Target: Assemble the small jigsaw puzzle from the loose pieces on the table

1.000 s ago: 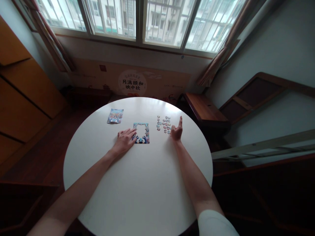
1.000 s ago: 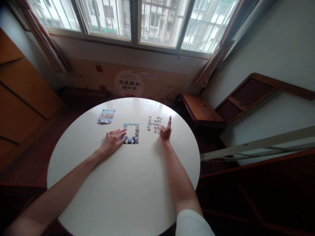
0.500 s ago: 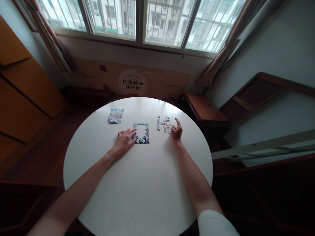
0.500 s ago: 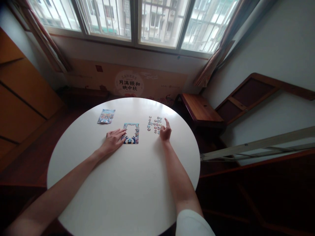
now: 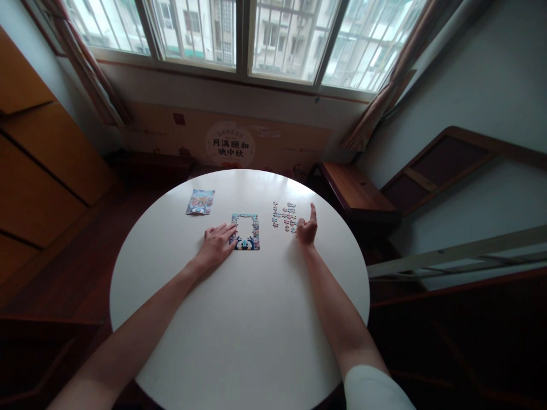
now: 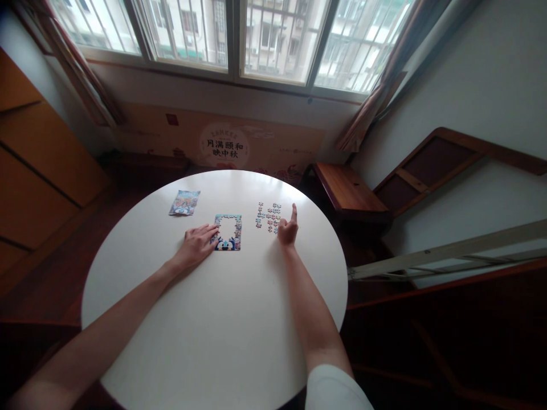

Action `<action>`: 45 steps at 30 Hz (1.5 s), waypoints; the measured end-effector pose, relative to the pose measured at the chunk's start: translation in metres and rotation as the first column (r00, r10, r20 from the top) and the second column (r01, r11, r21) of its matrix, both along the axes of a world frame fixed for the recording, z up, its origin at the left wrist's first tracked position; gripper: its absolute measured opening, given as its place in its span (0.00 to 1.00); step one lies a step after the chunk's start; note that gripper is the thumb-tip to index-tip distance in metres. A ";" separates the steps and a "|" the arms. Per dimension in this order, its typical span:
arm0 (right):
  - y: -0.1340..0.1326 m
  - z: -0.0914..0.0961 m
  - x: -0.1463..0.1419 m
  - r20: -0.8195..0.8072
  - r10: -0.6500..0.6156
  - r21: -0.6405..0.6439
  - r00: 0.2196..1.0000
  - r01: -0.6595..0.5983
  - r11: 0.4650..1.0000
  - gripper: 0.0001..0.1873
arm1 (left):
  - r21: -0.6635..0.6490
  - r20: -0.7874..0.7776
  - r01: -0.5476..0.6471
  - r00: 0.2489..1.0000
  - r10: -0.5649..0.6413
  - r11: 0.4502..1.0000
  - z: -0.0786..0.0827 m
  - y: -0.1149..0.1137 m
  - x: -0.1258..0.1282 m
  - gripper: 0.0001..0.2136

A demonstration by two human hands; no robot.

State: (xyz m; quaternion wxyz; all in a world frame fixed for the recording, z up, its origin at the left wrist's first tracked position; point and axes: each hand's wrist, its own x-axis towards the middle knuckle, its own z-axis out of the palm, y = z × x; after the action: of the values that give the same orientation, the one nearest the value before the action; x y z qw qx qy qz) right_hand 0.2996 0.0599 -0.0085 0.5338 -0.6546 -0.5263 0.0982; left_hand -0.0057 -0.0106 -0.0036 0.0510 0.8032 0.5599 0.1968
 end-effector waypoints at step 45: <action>-0.005 0.009 -0.004 0.057 0.034 -0.006 0.998 -0.033 0.999 0.40 | -0.014 -0.003 -0.003 1.000 0.002 1.000 0.001 0.000 0.000 0.19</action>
State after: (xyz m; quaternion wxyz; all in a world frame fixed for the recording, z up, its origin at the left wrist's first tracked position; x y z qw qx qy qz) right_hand 0.2955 0.0550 0.0003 0.5151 -0.6495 -0.5521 0.0895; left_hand -0.0056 -0.0106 -0.0031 0.0554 0.8024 0.5624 0.1917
